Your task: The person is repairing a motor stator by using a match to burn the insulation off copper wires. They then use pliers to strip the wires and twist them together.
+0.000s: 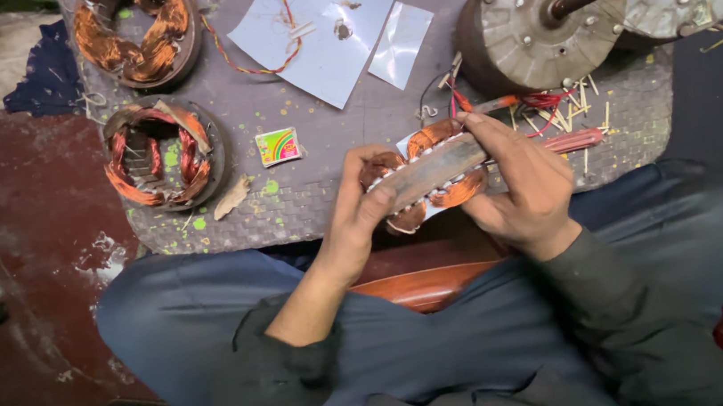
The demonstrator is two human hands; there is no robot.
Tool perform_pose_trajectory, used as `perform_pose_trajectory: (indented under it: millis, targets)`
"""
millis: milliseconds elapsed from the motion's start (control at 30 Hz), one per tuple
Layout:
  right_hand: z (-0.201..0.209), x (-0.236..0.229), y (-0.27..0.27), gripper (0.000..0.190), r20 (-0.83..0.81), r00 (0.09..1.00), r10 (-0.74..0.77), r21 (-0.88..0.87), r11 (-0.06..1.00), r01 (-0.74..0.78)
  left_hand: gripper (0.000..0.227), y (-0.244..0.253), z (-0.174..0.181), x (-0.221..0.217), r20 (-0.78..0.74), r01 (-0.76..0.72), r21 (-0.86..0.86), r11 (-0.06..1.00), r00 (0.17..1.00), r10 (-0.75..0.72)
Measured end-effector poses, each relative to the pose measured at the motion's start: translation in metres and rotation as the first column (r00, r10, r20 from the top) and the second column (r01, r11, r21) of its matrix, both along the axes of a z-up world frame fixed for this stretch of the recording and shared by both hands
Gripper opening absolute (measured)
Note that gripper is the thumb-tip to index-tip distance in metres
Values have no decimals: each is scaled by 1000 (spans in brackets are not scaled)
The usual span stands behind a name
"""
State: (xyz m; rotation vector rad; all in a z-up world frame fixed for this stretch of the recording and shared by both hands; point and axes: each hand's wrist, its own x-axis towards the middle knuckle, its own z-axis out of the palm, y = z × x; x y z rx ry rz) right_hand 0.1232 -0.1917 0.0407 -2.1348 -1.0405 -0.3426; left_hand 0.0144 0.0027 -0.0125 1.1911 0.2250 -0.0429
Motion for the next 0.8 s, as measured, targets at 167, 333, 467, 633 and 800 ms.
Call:
perform_pose_trajectory:
  millis: [167,333,467,633,800]
  targets:
    - [4,-4,-2,58,55,998,-40,-4,999,40,87,0,11,4,-23,-6,-130,991,1000,3]
    - [2,-7,-3,58,52,996,-69,4,998,69,105,-10,28,9,11,-22,393,919,1000,19]
    - [3,-8,-2,56,89,996,-29,-4,1000,30,80,-9,36,9,-127,-10,584,812,986,104]
    - [7,-5,-4,53,106,994,41,-35,999,-37,69,-2,34,9,-155,25,621,783,984,91]
    - [13,-4,-14,55,52,997,57,-58,997,-54,63,4,33,10,-54,34,570,821,999,-4]
